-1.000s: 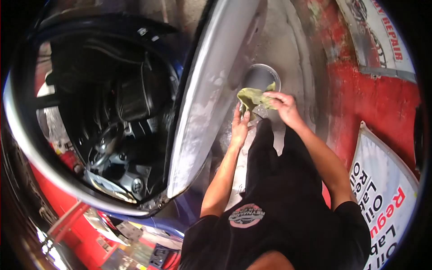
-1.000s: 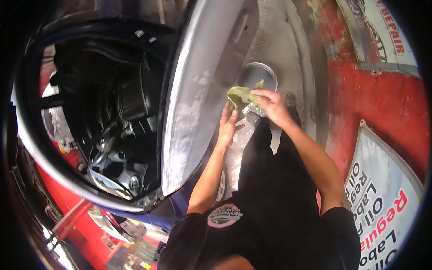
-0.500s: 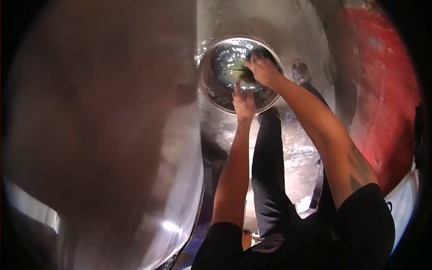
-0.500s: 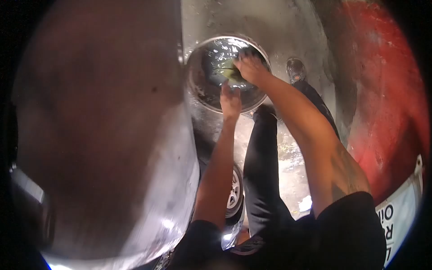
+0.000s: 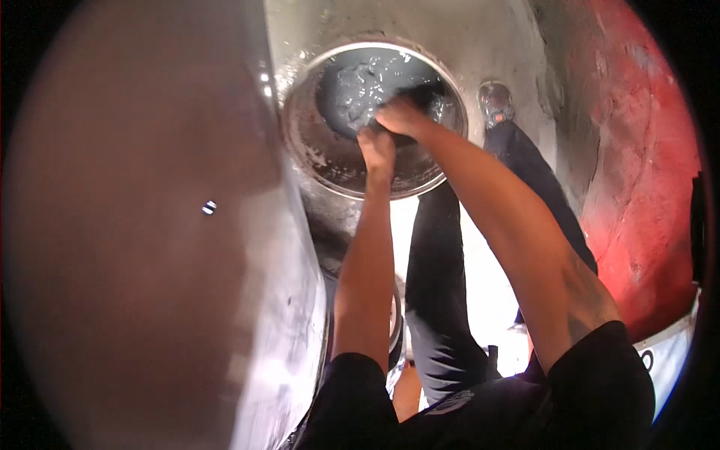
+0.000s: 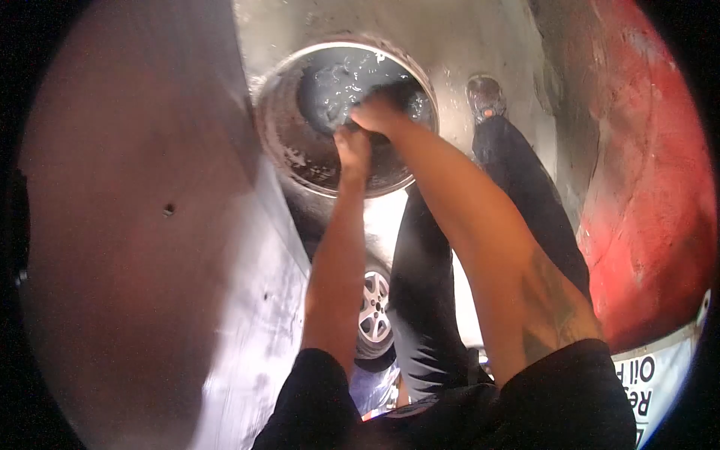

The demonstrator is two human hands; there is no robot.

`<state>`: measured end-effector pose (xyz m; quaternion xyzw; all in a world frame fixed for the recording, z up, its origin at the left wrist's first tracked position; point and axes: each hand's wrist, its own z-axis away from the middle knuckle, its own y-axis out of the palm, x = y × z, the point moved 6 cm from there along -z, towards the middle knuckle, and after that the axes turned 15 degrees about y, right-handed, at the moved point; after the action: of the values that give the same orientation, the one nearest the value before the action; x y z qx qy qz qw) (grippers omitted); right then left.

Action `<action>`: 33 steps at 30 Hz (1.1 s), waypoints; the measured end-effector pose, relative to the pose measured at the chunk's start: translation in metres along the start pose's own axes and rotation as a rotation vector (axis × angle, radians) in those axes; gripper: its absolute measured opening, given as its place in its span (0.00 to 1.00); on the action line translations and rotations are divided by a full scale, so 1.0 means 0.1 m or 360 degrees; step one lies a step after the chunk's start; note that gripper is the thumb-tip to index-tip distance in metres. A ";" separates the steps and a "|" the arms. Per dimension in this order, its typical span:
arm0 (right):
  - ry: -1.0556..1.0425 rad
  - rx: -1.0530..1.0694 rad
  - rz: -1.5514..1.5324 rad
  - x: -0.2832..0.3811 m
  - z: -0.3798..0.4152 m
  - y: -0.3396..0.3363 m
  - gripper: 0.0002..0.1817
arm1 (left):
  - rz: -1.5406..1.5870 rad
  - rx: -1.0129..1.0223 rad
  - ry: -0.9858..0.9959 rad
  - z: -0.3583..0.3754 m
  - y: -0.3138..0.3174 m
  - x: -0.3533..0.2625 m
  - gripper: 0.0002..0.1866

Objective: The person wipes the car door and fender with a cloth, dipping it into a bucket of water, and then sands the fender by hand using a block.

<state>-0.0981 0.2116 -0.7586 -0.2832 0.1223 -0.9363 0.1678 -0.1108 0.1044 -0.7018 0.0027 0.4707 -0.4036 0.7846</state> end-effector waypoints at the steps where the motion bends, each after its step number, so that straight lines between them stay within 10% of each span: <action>1: 0.0146 -0.0022 -0.0333 -0.12 0.01 0.19 0.31 | 0.0213 -0.0124 0.0085 0.17 -0.05 -0.26 0.30; 6: 0.0272 0.0599 -0.1429 0.58 1.48 -0.97 0.21 | 0.0760 -0.0307 0.0378 1.11 -0.23 -1.73 0.45; 10: -0.0065 0.0376 -0.1937 1.24 2.68 -1.66 0.26 | -0.0287 -0.0110 0.0719 2.12 -0.86 -3.59 0.29; 18: -0.1088 -0.0128 -0.1067 3.18 5.36 -2.90 0.30 | -0.1392 -0.1038 0.1153 4.17 -2.95 -6.07 0.23; 26: -0.1934 -0.0571 -0.0470 4.66 6.35 -2.66 0.44 | -0.1193 -0.1675 0.0813 4.22 -4.26 -6.06 0.22; 28: -0.1800 -0.0774 0.0206 4.83 5.97 -2.33 0.42 | -0.1080 -0.1725 0.0843 4.24 -4.26 -5.99 0.23; 33: -0.1624 -0.1043 0.0063 5.20 5.86 -2.87 0.44 | -0.1191 -0.1770 0.0884 4.26 -4.23 -5.91 0.22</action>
<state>-0.2404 0.1958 0.0635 -0.7311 0.3137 -0.5925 0.1267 -0.2028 0.0281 0.1324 -0.4556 0.7576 -0.3304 0.3307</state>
